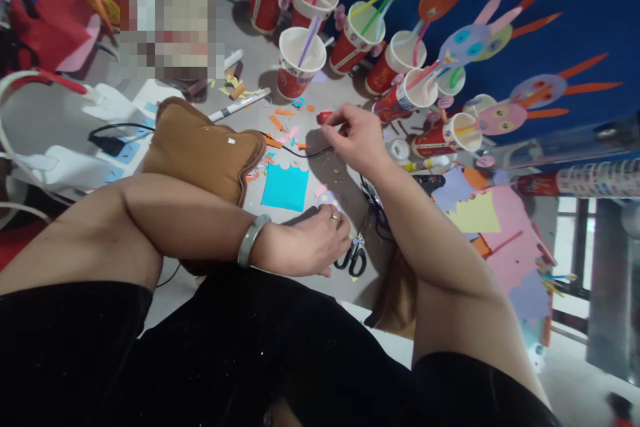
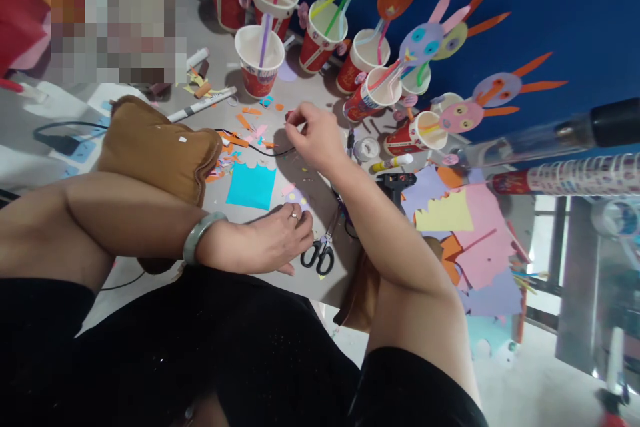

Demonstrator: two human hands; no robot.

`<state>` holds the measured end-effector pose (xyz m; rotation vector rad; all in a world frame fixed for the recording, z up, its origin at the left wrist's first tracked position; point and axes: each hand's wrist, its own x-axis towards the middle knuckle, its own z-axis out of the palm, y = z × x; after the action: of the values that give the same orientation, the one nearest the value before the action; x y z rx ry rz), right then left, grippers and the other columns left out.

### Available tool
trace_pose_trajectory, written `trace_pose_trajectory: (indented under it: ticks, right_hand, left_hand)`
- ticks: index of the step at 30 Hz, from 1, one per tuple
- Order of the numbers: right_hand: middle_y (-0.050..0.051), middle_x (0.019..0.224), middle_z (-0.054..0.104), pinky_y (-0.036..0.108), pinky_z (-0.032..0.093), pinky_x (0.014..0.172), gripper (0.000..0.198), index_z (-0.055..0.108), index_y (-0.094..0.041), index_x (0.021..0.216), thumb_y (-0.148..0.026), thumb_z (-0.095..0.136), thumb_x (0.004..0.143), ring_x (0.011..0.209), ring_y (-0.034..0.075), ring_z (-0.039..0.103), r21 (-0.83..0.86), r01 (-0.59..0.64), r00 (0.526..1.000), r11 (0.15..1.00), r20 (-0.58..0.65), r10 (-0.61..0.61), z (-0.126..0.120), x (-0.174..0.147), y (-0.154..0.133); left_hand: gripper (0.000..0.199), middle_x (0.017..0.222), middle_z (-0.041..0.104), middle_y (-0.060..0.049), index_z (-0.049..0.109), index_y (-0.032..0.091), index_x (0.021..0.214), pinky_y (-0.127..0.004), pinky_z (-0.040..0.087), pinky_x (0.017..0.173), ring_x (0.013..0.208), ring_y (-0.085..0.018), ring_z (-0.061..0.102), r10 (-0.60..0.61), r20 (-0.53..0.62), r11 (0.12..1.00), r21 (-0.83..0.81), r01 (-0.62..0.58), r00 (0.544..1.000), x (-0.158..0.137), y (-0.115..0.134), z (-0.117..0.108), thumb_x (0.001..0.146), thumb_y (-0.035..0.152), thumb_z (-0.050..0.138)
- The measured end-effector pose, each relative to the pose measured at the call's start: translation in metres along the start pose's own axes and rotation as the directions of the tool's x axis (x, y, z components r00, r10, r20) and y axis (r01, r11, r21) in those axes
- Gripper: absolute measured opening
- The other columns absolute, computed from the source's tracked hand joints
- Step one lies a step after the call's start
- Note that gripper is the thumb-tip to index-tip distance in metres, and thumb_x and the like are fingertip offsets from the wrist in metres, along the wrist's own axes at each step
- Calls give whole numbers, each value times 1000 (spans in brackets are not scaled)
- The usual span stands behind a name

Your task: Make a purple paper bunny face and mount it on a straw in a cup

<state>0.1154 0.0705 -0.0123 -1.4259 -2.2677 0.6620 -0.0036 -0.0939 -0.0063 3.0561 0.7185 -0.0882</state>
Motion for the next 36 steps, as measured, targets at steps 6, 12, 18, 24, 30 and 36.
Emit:
trace_pose_trajectory:
  ticks: [6, 12, 18, 24, 30, 36]
  right_hand:
    - [4, 86, 71, 33, 51, 64, 39, 69, -23, 106, -42, 82, 76, 76, 18, 65, 425, -176, 966, 888, -100, 240, -24, -42, 23]
    - [-3, 64, 61, 27, 38, 50, 41, 67, -22, 76, -52, 91, 61, 55, 11, 49, 593, -291, 923, 751, -33, 384, -20, -78, 27]
    - [-2, 63, 64, 27, 32, 47, 37, 67, -22, 74, -56, 81, 74, 46, 9, 42, 503, -324, 938, 802, 57, 343, -29, -100, 21]
    - [-3, 59, 60, 29, 36, 52, 26, 69, -22, 75, -47, 75, 79, 51, 12, 45, 376, -293, 945, 879, -27, 326, -33, -117, 20]
    - [1, 70, 69, 30, 41, 61, 18, 73, -22, 77, -38, 69, 83, 62, 15, 53, 245, -230, 962, 942, -90, 258, -34, -131, 20]
    - [3, 76, 76, 31, 44, 66, 15, 76, -22, 76, -34, 69, 81, 66, 17, 59, 184, -192, 978, 964, -40, 203, -35, -122, 21]
  left_hand:
    - [73, 126, 70, -24, 68, 12, 129, -48, 46, 94, 110, -38, 65, -7, 10, 998, -54, 7, 1000, 3, -4, 0, 92, 74, 58]
    - [69, 127, 70, -25, 65, 11, 133, -47, 45, 97, 117, -38, 64, -14, 86, 997, -79, 21, 996, 5, -8, -10, 95, 68, 60]
    - [71, 128, 69, -26, 64, 8, 133, -44, 46, 93, 116, -38, 64, -20, 103, 996, -82, 28, 995, 6, -7, -11, 94, 68, 61]
    - [52, 116, 73, -21, 68, 10, 124, -41, 46, 84, 103, -33, 68, -3, 27, 986, -167, 7, 1000, 9, -28, -21, 101, 55, 57]
    - [30, 109, 75, -15, 72, 11, 113, -40, 44, 88, 104, -27, 68, -179, 32, 974, -137, 182, 983, 17, -81, -32, 99, 10, 46]
    - [32, 122, 70, -15, 65, 8, 124, -42, 47, 99, 111, -25, 65, -364, 58, 920, -134, 368, 930, 28, -115, -32, 102, 13, 43]
